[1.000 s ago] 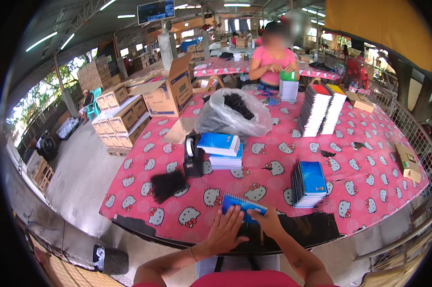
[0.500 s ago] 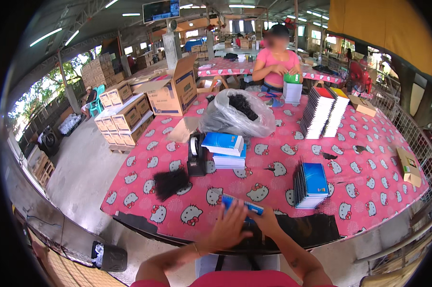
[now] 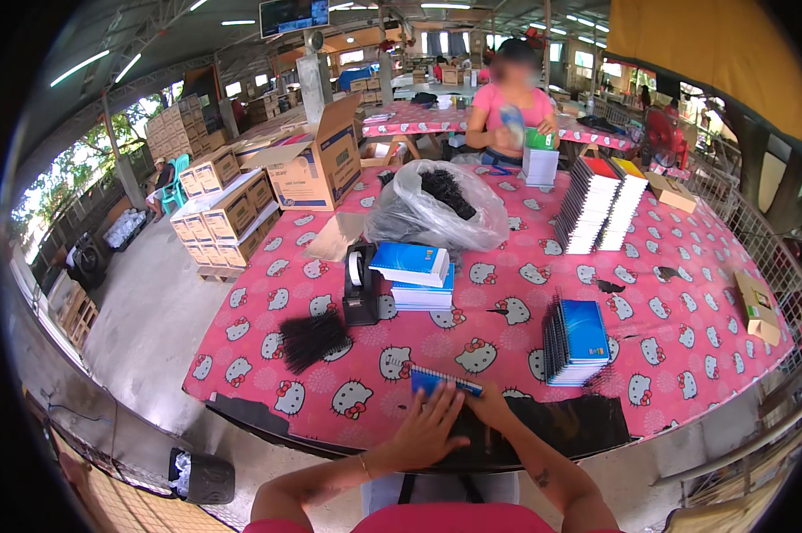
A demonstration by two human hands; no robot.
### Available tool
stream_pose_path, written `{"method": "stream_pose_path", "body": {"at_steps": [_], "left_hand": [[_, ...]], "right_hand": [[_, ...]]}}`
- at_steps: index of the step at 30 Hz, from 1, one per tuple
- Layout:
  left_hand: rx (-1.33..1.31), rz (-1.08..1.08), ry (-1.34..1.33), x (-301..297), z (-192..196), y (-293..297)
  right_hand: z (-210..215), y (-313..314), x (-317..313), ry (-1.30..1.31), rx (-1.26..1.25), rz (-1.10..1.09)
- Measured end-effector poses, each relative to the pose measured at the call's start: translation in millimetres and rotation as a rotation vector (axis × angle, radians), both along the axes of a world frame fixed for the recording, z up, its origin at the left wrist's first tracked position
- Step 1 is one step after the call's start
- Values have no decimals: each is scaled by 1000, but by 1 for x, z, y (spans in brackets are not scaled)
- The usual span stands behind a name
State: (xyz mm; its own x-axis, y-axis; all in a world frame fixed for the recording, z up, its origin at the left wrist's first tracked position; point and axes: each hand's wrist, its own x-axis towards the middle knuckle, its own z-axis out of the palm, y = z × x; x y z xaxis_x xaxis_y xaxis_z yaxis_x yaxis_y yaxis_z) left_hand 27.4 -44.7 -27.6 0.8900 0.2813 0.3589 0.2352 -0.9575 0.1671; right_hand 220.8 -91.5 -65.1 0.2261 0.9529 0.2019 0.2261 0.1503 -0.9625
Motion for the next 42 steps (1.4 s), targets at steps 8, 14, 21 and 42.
{"method": "stream_pose_path", "body": {"at_steps": [8, 14, 21, 42], "left_hand": [[94, 15, -27, 16, 5, 8], [-2, -7, -175, 32, 26, 53], [-23, -42, -206, 38, 34, 53], [-65, -45, -353, 44, 28, 47]], "right_hand": [[11, -1, 2, -16, -111, 21], [26, 2, -1, 46, -154, 45], [13, 3, -4, 15, 7, 2], [56, -28, 44, -188, -7, 14]]}}
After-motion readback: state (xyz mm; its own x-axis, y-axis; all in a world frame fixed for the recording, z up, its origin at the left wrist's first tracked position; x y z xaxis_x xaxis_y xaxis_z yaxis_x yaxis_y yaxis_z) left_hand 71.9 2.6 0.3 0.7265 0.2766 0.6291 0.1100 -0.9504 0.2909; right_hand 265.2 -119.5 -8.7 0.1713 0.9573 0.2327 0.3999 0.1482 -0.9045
